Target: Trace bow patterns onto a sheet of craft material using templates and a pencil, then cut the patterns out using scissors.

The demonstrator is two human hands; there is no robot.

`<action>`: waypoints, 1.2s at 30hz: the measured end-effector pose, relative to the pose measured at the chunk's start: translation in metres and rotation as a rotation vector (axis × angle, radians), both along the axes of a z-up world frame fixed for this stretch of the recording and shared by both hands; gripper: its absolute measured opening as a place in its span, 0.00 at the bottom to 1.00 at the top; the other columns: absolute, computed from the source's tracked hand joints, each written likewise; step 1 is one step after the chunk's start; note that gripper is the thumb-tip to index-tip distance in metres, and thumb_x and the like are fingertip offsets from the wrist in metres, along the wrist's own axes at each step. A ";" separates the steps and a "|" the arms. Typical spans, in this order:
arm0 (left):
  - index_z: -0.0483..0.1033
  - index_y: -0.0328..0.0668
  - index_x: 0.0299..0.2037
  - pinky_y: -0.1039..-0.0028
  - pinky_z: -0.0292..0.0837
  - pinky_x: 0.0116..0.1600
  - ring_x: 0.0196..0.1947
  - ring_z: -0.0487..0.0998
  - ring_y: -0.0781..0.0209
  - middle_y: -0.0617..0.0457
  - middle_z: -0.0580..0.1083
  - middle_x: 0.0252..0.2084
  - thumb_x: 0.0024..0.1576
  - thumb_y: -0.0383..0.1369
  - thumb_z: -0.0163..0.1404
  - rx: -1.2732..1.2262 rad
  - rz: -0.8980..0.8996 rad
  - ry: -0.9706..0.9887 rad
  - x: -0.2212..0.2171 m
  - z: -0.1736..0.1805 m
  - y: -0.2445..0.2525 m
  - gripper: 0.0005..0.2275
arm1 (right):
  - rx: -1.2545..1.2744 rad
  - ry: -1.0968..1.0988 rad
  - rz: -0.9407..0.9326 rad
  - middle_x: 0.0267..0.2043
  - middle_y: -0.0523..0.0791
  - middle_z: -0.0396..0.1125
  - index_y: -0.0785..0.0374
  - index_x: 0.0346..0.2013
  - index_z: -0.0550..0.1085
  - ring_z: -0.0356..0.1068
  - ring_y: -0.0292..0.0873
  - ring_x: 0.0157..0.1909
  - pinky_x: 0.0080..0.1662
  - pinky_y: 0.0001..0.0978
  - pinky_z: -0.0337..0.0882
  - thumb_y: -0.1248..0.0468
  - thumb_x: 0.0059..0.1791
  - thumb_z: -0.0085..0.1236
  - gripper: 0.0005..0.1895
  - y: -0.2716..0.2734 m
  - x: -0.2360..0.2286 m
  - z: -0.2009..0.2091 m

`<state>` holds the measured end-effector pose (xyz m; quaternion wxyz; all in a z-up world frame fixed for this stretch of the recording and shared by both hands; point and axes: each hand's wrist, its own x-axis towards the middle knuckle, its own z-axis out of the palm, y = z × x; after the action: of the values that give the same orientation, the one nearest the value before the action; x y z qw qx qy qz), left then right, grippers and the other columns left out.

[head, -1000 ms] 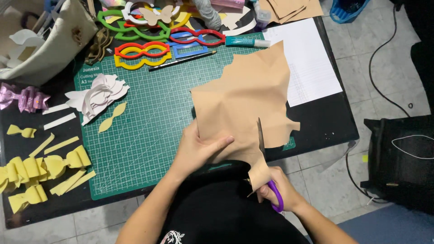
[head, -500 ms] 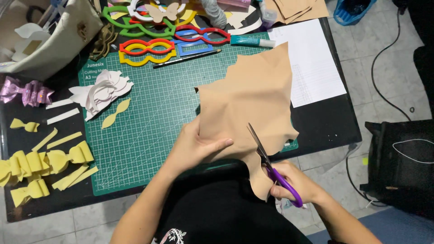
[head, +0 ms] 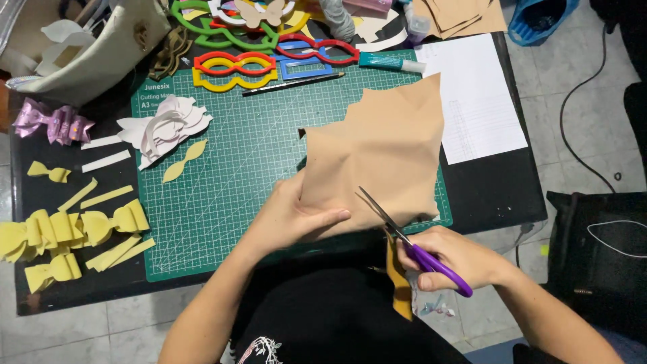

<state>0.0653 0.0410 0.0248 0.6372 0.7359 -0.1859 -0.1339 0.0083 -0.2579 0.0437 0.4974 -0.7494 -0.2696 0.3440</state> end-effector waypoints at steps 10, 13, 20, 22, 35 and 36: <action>0.75 0.34 0.51 0.54 0.80 0.50 0.48 0.83 0.41 0.39 0.82 0.46 0.47 0.36 0.67 0.019 -0.032 0.013 0.004 0.007 0.015 0.24 | -0.081 -0.015 0.083 0.11 0.38 0.62 0.51 0.20 0.66 0.63 0.40 0.15 0.23 0.32 0.64 0.32 0.44 0.63 0.30 -0.008 0.015 -0.013; 0.74 0.34 0.52 0.53 0.80 0.50 0.49 0.83 0.41 0.40 0.82 0.47 0.47 0.36 0.67 0.052 -0.056 0.004 0.006 0.011 0.018 0.25 | -0.091 0.000 0.084 0.08 0.38 0.62 0.51 0.18 0.65 0.65 0.38 0.13 0.22 0.30 0.64 0.34 0.44 0.65 0.30 -0.009 0.019 -0.015; 0.73 0.35 0.55 0.52 0.79 0.52 0.50 0.82 0.39 0.40 0.81 0.49 0.47 0.37 0.66 0.063 -0.096 0.004 0.009 0.012 0.023 0.27 | -0.093 0.022 0.118 0.08 0.40 0.62 0.52 0.18 0.66 0.65 0.39 0.13 0.22 0.31 0.65 0.36 0.45 0.66 0.29 -0.009 0.025 -0.014; 0.73 0.35 0.56 0.52 0.80 0.52 0.50 0.82 0.39 0.40 0.81 0.49 0.48 0.37 0.66 0.050 -0.097 0.000 0.009 0.011 0.023 0.27 | -0.091 0.027 0.122 0.09 0.40 0.63 0.52 0.18 0.66 0.66 0.39 0.13 0.22 0.30 0.65 0.37 0.45 0.66 0.29 -0.010 0.026 -0.017; 0.63 0.42 0.68 0.65 0.84 0.40 0.38 0.85 0.53 0.41 0.82 0.42 0.48 0.31 0.66 -0.006 -0.048 0.033 -0.001 -0.009 0.033 0.36 | -0.178 0.005 0.253 0.12 0.40 0.61 0.52 0.19 0.66 0.63 0.41 0.16 0.24 0.34 0.65 0.35 0.44 0.67 0.30 -0.008 0.058 -0.001; 0.64 0.41 0.68 0.64 0.84 0.39 0.37 0.85 0.52 0.40 0.82 0.42 0.47 0.30 0.66 -0.010 -0.057 0.022 -0.001 -0.007 0.032 0.36 | -0.193 -0.001 0.274 0.13 0.41 0.62 0.52 0.19 0.67 0.63 0.43 0.16 0.24 0.35 0.66 0.34 0.44 0.66 0.30 -0.005 0.060 0.004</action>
<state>0.0648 0.0733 0.0179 0.6388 0.7255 -0.2006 -0.1591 0.0683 -0.2626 0.0479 0.3715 -0.7501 -0.3350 0.4325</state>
